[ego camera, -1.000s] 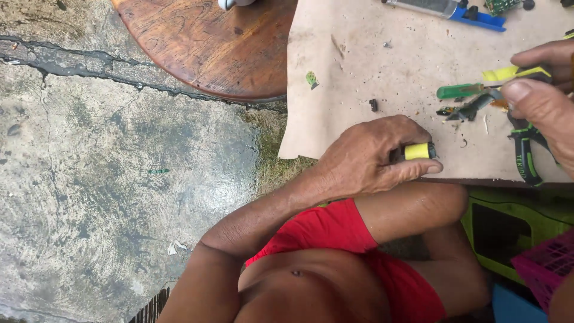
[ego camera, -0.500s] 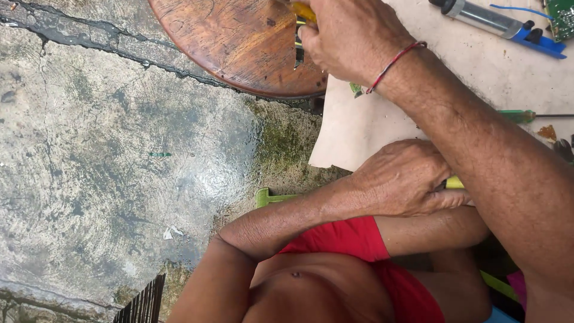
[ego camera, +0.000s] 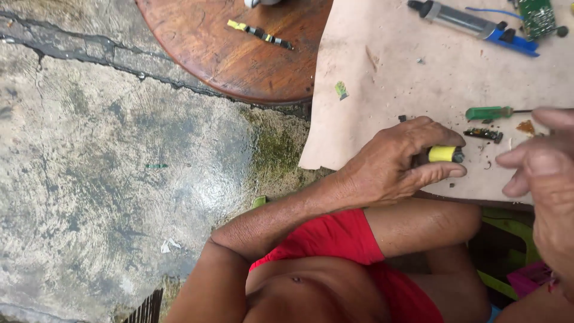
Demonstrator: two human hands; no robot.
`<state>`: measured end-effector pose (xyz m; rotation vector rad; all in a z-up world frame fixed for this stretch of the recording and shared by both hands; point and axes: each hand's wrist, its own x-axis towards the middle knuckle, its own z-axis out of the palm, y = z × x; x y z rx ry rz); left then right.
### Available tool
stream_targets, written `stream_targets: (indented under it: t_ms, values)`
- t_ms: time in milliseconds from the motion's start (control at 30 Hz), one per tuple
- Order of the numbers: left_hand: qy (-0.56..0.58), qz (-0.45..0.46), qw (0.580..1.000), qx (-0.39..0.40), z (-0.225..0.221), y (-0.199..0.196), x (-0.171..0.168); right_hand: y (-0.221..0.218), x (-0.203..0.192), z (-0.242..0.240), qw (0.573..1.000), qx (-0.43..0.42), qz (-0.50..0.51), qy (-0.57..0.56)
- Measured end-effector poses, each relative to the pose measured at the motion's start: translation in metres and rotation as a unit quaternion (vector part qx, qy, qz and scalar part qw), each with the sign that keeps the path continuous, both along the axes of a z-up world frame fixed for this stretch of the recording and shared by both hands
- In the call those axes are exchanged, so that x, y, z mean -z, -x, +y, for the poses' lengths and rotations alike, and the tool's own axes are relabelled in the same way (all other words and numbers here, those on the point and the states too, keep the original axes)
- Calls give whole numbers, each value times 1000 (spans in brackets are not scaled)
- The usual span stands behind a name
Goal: Disassembling a small electronic transformer by peeling off tape with a utility knife and unwinding the copper wire using pliers and hands.
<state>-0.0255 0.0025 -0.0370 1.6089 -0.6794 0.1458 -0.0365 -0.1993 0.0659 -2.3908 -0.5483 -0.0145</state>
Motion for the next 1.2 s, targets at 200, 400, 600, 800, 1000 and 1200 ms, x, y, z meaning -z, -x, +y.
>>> stream_targets:
  t_ms: [200,400,600,800,1000,1200]
  values:
    - [156,265,949,68,-3,-1,-31,59,6,1,971,210,-9,-112]
    - [21,56,997,50,-16,-9,-38,68,26,-8,971,190,25,-143]
    - [6,49,999,16,-18,-9,-37,67,42,-10,978,146,54,-141]
    - [33,104,994,14,-17,-7,-27,65,58,-7,987,142,-73,-12]
    - [39,135,990,21,-13,-6,-20,63,58,1,987,122,-108,13]
    - [121,162,977,69,-12,-3,-22,63,50,4,988,104,-110,30]
